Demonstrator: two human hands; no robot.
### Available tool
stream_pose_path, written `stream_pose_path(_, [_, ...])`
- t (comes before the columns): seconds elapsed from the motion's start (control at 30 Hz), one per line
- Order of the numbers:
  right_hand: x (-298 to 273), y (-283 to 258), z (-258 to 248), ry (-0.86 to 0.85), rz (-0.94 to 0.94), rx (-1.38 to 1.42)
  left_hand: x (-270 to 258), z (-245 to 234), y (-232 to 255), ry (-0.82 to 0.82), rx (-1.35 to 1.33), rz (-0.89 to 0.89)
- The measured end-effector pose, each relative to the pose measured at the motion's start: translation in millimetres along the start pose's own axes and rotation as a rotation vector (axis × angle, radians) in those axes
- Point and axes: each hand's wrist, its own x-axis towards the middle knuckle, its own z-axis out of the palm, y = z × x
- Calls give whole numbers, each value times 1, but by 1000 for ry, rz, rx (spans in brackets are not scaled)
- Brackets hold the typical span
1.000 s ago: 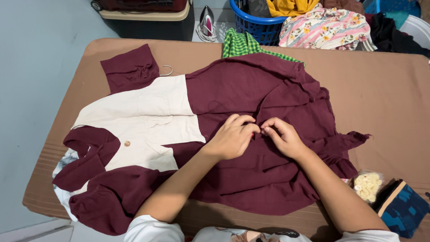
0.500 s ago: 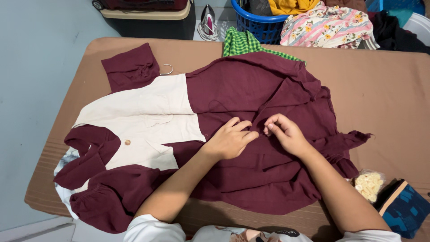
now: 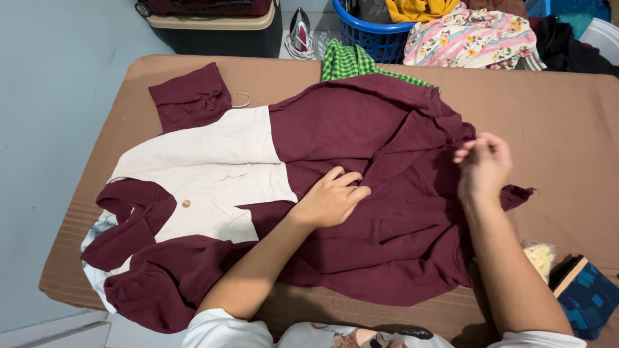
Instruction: The person sews a button onto a maroon and white shirt using a needle and thread, then switches to a patterned white shirt and sews another button. The person uses a seam ripper to remove a thread and secures the button with multiple stitches.
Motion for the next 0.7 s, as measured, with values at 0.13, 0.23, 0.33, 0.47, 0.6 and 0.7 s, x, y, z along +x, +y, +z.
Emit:
stream_pose_path(0.13, [-15, -13, 17, -82, -225, -313, 0, -2, -2, 52, -75, -31])
stream_pose_path(0.23, [-43, -21, 43, -515, -426, -860, 0, -3, -2, 74, -95, -32])
stream_pose_path(0.33, [-66, -24, 74, -809, -501, -945, -1, -3, -2, 76, -92, -38])
stream_pose_path(0.47, [-82, -26, 95, -876, -517, -1114, -2, -3, -3, 74, -111, -45])
stream_pose_path(0.6, [-82, -22, 95, -861, -519, -1169, -1, -3, -3, 82, -99, -28])
stream_pose_path(0.7, [-78, -19, 88, -788, -565, -1206, 0, -3, -3, 73, -91, -27])
